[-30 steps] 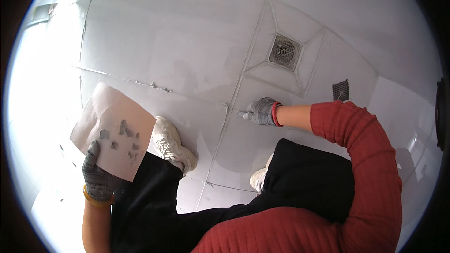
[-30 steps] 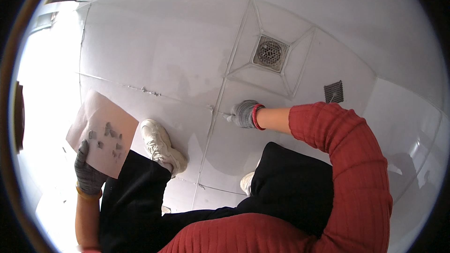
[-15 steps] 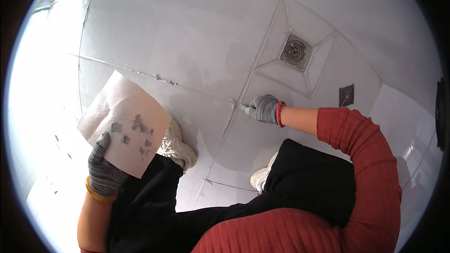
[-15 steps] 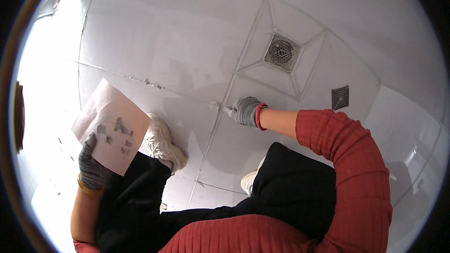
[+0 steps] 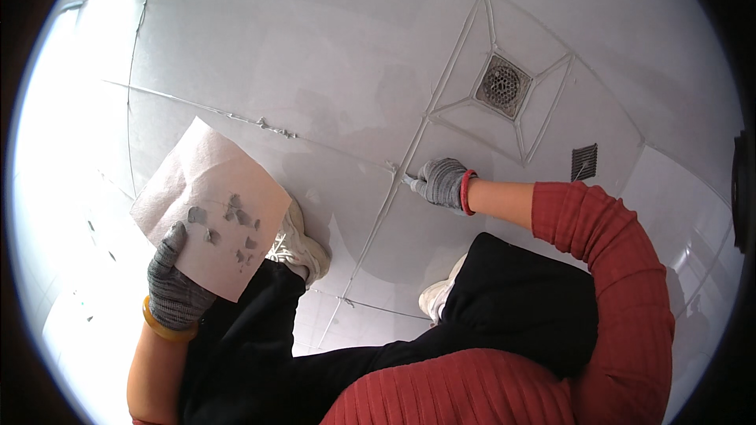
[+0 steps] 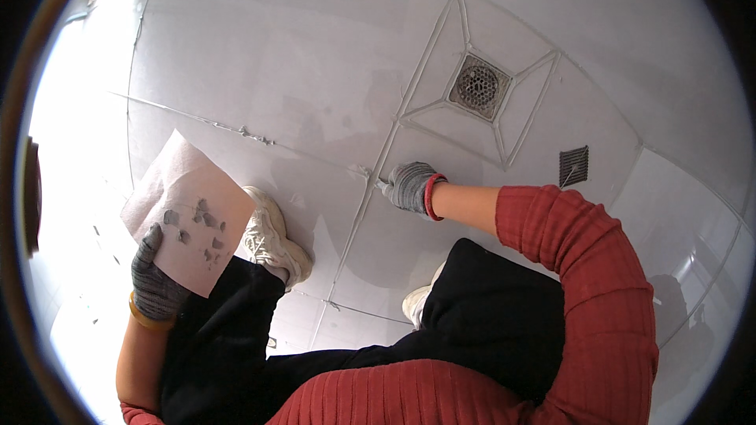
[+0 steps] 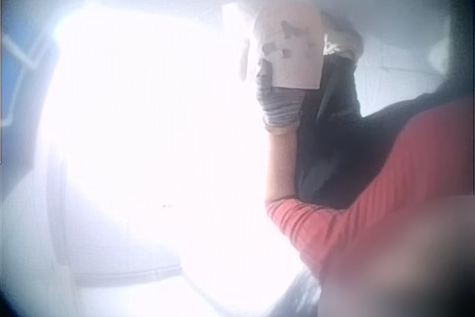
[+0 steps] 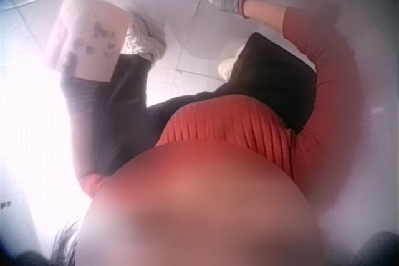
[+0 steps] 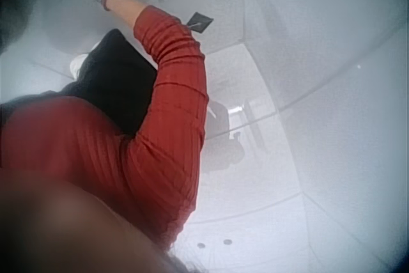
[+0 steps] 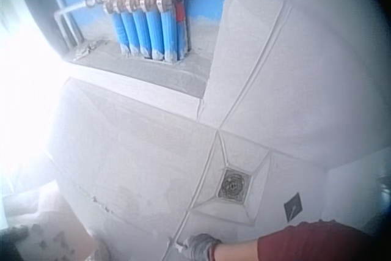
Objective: The person kneels on a tiled floor and uses a small putty knife to apply grout into the seams between white tiles. They repeatedly scoop grout from a paper sheet held in the left hand and smooth it into the joints around a floor drain and along tile edges.
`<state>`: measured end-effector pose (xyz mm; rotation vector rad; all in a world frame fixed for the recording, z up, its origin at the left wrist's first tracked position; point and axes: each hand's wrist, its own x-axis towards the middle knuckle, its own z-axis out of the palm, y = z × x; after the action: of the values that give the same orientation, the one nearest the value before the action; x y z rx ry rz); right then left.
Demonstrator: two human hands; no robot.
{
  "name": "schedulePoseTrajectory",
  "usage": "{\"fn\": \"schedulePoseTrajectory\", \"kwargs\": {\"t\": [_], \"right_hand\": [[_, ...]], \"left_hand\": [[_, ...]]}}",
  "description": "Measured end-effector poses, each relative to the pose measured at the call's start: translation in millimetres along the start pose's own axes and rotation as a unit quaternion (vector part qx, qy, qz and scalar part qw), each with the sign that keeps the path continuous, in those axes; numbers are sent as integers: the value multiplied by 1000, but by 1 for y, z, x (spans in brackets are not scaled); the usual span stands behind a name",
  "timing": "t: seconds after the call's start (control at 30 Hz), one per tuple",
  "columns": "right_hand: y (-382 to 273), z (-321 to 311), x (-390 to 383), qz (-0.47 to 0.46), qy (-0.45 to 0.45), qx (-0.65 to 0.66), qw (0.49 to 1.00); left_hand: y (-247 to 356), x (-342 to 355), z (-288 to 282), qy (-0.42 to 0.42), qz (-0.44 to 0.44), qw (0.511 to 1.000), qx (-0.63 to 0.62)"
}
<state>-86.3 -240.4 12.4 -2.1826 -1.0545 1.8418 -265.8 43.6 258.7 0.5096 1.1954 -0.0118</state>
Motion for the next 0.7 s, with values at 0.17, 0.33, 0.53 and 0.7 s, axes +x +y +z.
{"fn": "schedulePoseTrajectory", "kwargs": {"t": [0.17,0.33,0.53,0.7], "right_hand": [[-1,-1,1,10,-19,27,999],[-6,-6,-2,17,-18,38,999],[-10,-9,-2,36,-29,19,999],[-6,-2,4,32,-8,-1,999]], "left_hand": [[0,0,2,-7,-9,1000,10],[-1,-1,5,-5,-3,1000,23],[-2,0,5,13,-3,1000,19],[-1,1,11,-12,-11,1000,16]]}}
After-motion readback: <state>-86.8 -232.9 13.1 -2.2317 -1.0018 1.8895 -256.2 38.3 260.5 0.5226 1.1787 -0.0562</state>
